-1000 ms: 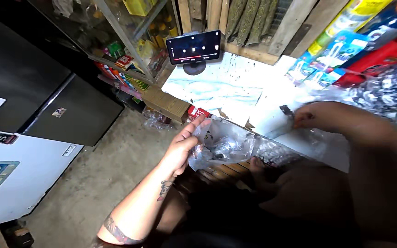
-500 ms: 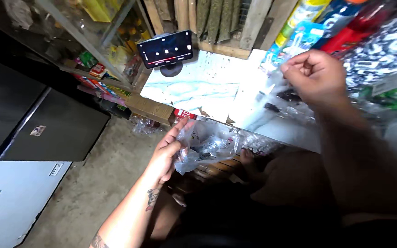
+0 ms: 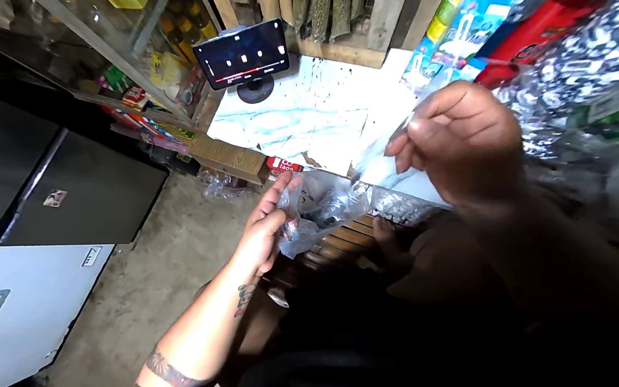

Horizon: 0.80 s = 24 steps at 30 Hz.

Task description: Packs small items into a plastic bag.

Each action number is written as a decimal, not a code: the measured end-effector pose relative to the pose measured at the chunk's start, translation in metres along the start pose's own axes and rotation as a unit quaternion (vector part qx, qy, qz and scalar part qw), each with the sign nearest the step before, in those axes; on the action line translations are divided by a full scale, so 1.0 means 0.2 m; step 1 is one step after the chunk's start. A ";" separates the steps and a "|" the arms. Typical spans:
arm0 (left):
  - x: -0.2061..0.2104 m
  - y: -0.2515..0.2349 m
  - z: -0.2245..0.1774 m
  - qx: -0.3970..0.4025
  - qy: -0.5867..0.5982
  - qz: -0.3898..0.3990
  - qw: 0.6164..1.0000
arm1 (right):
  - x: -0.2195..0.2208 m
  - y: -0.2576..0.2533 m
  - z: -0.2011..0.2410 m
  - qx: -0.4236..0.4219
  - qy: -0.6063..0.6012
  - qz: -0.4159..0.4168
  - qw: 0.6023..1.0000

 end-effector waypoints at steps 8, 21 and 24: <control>0.02 0.02 0.00 0.007 -0.012 0.027 1.000 | 0.26 0.14 -0.13 0.064 -0.012 0.124 0.990; -0.02 0.02 -0.01 -0.007 -0.006 0.022 1.000 | -0.18 0.07 -0.22 0.161 0.362 0.389 0.832; -0.02 0.02 -0.01 -0.011 -0.003 0.015 1.000 | -0.55 0.02 -0.16 0.280 0.509 0.325 0.746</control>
Point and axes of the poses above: each hand's wrist, its own y-axis away from the middle knuckle, its own x-axis out of the palm, z = x × y, the point moved 5 cm from there along -y, towards the middle knuckle, and after that the axes turned 14 degrees about -x, right-handed, at the moved point
